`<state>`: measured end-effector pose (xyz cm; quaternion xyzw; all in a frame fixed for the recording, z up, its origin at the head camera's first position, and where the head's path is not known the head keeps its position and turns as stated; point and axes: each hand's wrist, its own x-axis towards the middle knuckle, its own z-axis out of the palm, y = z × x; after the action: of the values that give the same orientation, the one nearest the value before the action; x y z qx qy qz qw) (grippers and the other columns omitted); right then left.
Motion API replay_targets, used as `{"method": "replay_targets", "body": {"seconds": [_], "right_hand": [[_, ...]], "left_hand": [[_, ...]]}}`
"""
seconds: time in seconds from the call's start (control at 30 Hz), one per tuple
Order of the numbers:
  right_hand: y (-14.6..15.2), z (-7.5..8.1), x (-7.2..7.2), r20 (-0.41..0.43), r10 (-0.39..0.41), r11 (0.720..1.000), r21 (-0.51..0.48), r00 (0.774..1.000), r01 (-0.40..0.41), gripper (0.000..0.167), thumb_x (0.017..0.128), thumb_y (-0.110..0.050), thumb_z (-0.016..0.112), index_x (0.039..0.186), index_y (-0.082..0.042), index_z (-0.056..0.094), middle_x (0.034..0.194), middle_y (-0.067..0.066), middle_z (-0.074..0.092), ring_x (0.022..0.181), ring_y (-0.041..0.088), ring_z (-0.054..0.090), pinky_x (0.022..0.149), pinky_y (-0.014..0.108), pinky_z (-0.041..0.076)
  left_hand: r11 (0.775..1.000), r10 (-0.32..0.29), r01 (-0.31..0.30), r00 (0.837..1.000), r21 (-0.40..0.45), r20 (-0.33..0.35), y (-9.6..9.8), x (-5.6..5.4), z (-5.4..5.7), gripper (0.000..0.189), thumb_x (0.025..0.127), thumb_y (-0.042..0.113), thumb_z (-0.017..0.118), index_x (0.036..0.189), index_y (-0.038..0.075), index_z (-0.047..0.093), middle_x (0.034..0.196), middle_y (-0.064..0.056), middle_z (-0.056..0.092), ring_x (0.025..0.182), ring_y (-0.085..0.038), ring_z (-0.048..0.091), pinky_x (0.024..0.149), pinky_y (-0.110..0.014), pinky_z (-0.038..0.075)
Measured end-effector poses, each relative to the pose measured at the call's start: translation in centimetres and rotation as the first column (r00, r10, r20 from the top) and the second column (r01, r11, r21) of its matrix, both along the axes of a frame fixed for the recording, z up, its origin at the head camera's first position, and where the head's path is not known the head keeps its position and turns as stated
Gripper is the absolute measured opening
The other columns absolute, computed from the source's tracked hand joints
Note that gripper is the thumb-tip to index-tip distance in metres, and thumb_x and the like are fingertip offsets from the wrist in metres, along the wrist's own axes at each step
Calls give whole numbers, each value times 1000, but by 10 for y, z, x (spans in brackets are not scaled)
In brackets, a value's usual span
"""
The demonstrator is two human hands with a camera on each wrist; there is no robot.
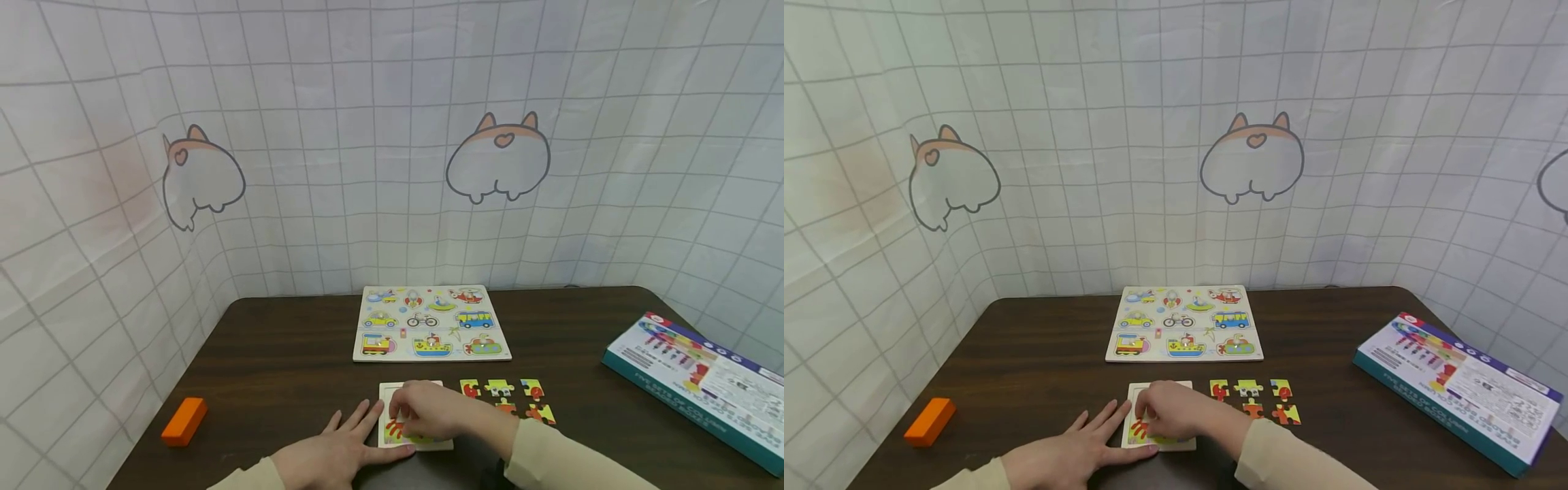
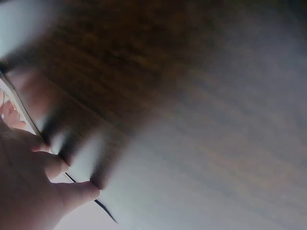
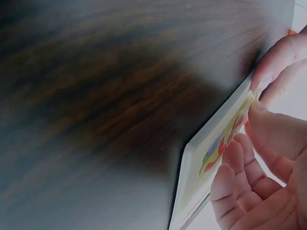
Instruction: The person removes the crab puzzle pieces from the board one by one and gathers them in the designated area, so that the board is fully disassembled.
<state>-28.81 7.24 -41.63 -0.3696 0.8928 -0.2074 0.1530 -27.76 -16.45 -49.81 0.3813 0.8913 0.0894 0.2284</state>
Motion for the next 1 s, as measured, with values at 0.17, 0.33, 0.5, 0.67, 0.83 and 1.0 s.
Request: {"method": "replay_targets", "body": {"seconds": [0.17, 0.33, 0.5, 0.67, 0.83, 1.0], "right_hand": [[-3, 2, 0, 41, -35, 996, -82, 999, 38, 15, 89, -11, 79, 95, -15, 65, 83, -9, 60, 74, 0, 51, 70, 20, 47], [-4, 3, 2, 91, -53, 985, -160, 994, 67, 22, 88, -8, 79, 89, -16, 59, 77, -10, 60, 68, -1, 52, 65, 19, 46], [-2, 3, 2, 111, -50, 978, -198, 993, 72, 22, 88, -8, 80, 89, -15, 60, 75, -10, 61, 67, 0, 53, 64, 19, 46], [8, 5, 0, 106, -51, 964, -253, 993, 77, 18, 90, -9, 79, 93, -14, 61, 76, -9, 64, 68, 0, 55, 66, 20, 47], [30, 12, -1, 97, -66, 950, -297, 993, 92, 13, 93, -11, 75, 95, -10, 62, 81, -4, 68, 72, 2, 58, 67, 22, 48], [62, 16, -1, 93, -119, 944, -297, 989, 141, 12, 94, -11, 74, 95, -10, 62, 83, -5, 69, 73, 3, 60, 67, 23, 50]], "left_hand": [[1000, -13, 14, 999, 10, -33, 1, 6, 9, 88, 81, 68, 73, 147, 73, 15, 174, -8, -2, 158, -46, 8, 109, -78, 26], [1000, 4, -4, 998, -7, -56, 3, 11, 15, 90, 80, 66, 75, 147, 73, 16, 174, -8, 0, 158, -45, 8, 111, -77, 26], [1000, 24, -24, 999, -8, -43, 4, 14, 20, 90, 79, 63, 78, 146, 73, 18, 174, -5, 1, 158, -43, 8, 112, -76, 25], [999, 39, -39, 999, -18, -12, 6, 14, 21, 90, 80, 60, 79, 145, 74, 18, 174, -4, 0, 158, -41, 8, 113, -75, 23], [996, 67, -67, 998, -53, -9, 10, 19, 29, 91, 79, 58, 80, 145, 75, 19, 174, -2, 1, 159, -37, 8, 115, -73, 23], [996, 75, -75, 997, -39, -4, 9, 19, 31, 91, 79, 60, 80, 144, 75, 18, 174, -4, 0, 159, -37, 8, 116, -73, 21]]}}
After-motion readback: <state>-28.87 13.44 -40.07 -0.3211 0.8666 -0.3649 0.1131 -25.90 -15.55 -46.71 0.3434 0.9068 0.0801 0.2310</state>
